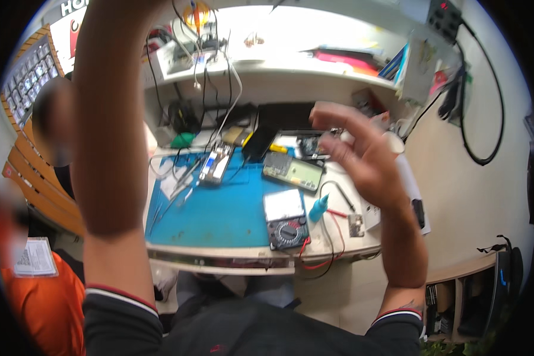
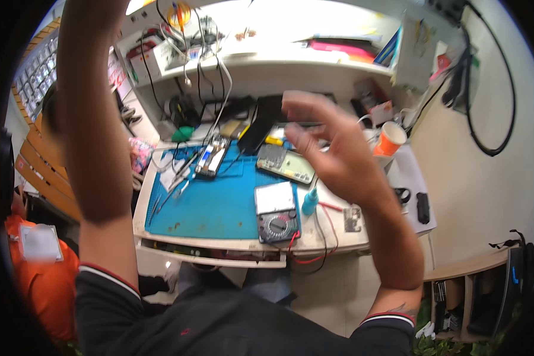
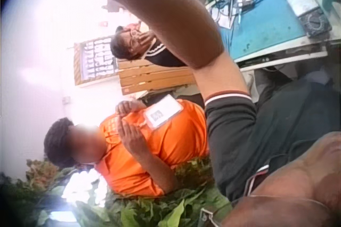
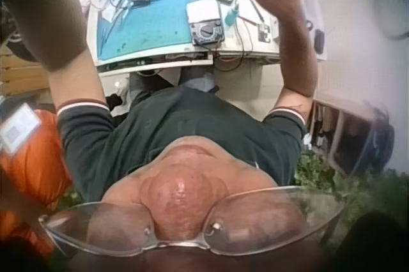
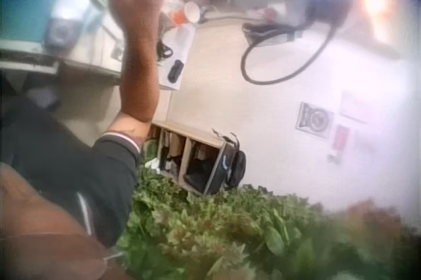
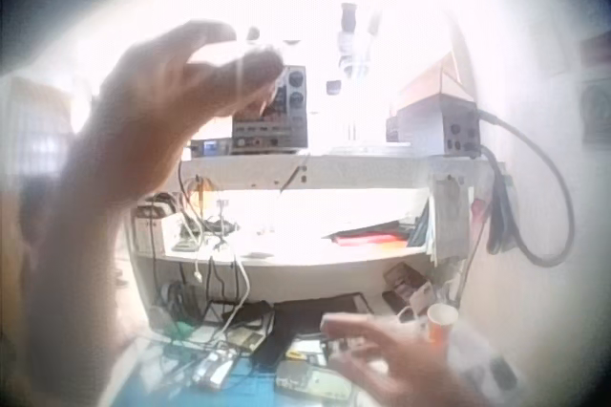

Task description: The person manipulates the internal components of a mobile phone, handling the motherboard and checking the battery and chassis on a workbench.

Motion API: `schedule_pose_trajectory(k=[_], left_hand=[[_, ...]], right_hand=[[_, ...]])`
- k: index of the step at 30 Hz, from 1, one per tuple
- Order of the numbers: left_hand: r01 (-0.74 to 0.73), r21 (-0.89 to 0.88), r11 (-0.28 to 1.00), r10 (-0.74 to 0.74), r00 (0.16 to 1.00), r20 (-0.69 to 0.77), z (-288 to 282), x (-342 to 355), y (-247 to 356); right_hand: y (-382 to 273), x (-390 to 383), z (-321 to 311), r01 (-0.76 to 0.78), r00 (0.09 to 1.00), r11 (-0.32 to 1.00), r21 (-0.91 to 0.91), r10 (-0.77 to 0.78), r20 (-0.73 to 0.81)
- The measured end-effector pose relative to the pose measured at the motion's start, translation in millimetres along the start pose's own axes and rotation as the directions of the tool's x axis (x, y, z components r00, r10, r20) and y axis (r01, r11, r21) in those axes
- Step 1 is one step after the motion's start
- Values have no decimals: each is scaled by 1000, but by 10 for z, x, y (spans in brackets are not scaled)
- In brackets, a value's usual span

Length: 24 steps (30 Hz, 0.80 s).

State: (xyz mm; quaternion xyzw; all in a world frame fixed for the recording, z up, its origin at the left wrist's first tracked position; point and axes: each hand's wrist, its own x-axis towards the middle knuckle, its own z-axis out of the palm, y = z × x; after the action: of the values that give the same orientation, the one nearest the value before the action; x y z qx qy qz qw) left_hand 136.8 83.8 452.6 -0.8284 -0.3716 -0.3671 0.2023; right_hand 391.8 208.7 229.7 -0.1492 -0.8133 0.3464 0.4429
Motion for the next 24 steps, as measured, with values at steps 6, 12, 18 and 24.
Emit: schedule_pose_trajectory(k=[6,12,18,24], left_hand=[[330,-411,850,-398,913,-91,586,-1497,-84],[646,-280,710,-684,727,-59,786,-1642,-1169],[753,-104,650,-755,622,-208,1327,-1700,-2367],[723,89,685,-704,688,-177,1745,-1752,-2843]], right_hand=[[-90,139,41,63,975,926,-372,-136,-175],[-278,681,390,12,994,917,-399,-55,-95],[653,1192,617,38,999,686,-727,-14,38],[1157,1936,902,220,974,452,-864,-148,170]])
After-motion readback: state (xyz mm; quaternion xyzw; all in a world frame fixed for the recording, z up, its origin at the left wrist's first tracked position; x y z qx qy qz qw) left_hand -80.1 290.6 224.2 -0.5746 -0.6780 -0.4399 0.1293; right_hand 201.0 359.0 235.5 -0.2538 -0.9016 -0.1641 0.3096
